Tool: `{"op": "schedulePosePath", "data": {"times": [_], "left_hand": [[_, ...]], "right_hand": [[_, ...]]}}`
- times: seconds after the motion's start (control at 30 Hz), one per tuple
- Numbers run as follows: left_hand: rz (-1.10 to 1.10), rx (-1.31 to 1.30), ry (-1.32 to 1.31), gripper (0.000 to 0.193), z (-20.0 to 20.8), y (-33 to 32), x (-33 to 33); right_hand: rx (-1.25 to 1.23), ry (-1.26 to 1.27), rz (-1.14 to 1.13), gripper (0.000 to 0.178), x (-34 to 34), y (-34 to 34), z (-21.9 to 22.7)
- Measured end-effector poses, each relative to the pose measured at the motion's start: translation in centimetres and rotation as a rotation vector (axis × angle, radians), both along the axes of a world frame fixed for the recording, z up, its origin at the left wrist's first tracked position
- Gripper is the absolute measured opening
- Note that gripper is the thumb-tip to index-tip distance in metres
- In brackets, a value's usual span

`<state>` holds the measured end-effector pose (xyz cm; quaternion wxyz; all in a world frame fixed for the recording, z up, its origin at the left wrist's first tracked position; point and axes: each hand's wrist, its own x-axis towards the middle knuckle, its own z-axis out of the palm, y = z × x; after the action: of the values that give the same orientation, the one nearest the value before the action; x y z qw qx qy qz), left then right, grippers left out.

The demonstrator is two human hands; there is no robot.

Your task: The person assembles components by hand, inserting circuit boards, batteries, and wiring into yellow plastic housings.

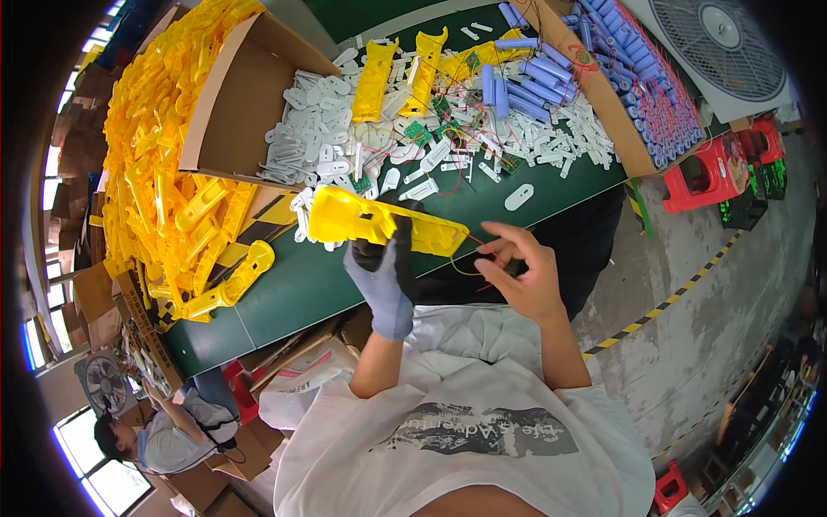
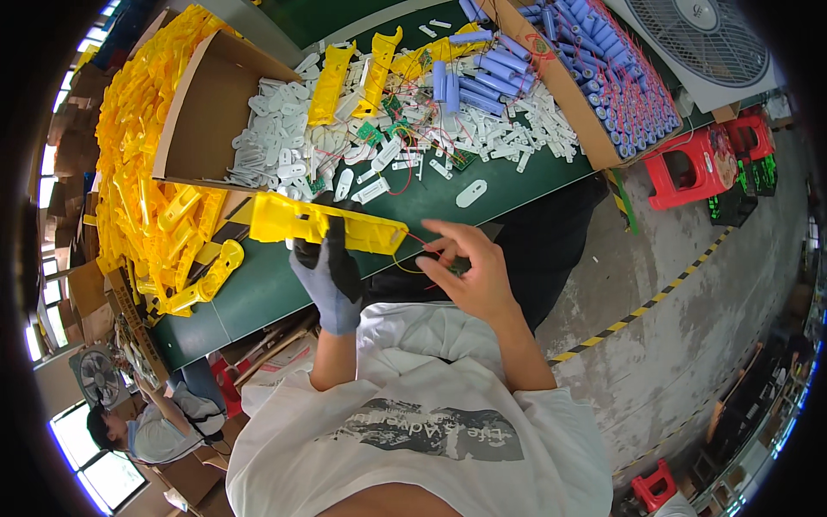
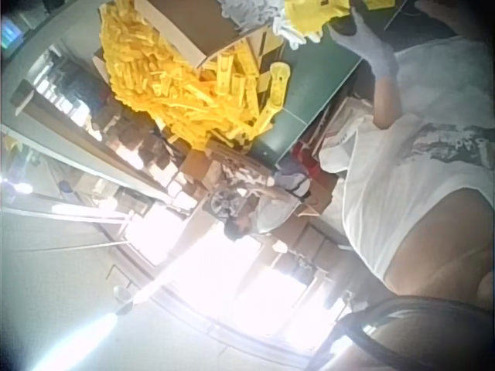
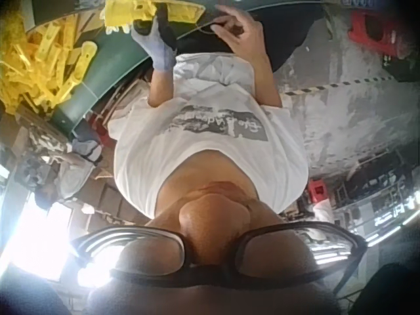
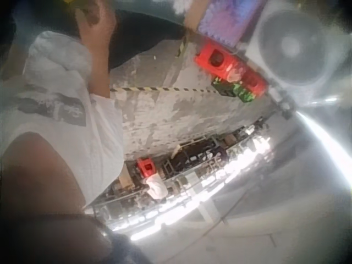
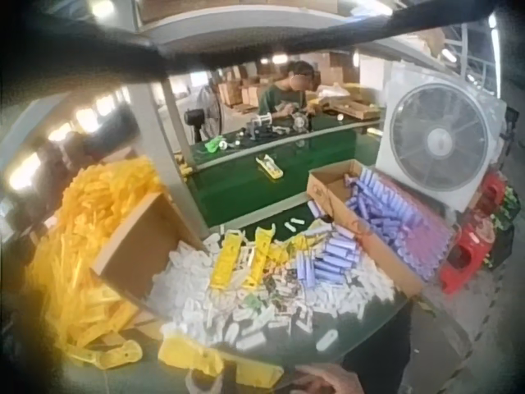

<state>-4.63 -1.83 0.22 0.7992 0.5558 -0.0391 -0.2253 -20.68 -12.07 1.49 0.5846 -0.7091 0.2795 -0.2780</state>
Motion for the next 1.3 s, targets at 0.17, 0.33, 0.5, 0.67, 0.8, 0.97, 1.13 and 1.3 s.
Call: {"op": "schedulePosePath", "data": {"times": [0.17, 0.33, 0.5, 0.67, 0.8, 0.97, 1.13, 1.3], "left_hand": [[-0.018, -0.022, -0.159, 0.023, 3.4, -1.0, 2.7], [-0.041, 0.104, -0.236, 0.022, 3.7, -1.0, 3.1], [-0.083, 0.106, -0.211, 0.024, 2.9, -0.4, 3.6], [-0.137, 0.037, -0.105, 0.030, 2.2, -0.1, 3.9], [-0.146, 0.016, -0.025, 0.030, 1.2, 0.2, 4.3], [-0.160, 0.013, -0.002, 0.026, 2.2, 0.3, 4.0], [-0.174, -0.026, 0.062, 0.027, 4.5, -0.6, 3.1], [-0.192, -0.001, 0.048, 0.023, 6.1, -1.4, 2.3]], "right_hand": [[0.239, -0.174, 0.247, 0.048, -2.4, -0.2, 0.3], [0.300, -0.326, 0.206, 0.046, -2.7, -0.4, 0.5], [0.254, -0.402, 0.059, 0.037, -2.4, -1.3, 0.7], [0.018, -0.398, 0.071, 0.018, -1.1, -3.0, 0.8], [0.186, -0.371, 0.078, 0.013, 0.5, -3.0, 0.8], [0.094, -0.202, 0.155, 0.022, 0.2, -1.4, -2.1], [-0.093, -0.333, 0.196, 0.059, 0.4, 2.3, -3.7], [-0.097, -0.458, 0.040, 0.059, 1.2, 4.4, -5.2]]}}
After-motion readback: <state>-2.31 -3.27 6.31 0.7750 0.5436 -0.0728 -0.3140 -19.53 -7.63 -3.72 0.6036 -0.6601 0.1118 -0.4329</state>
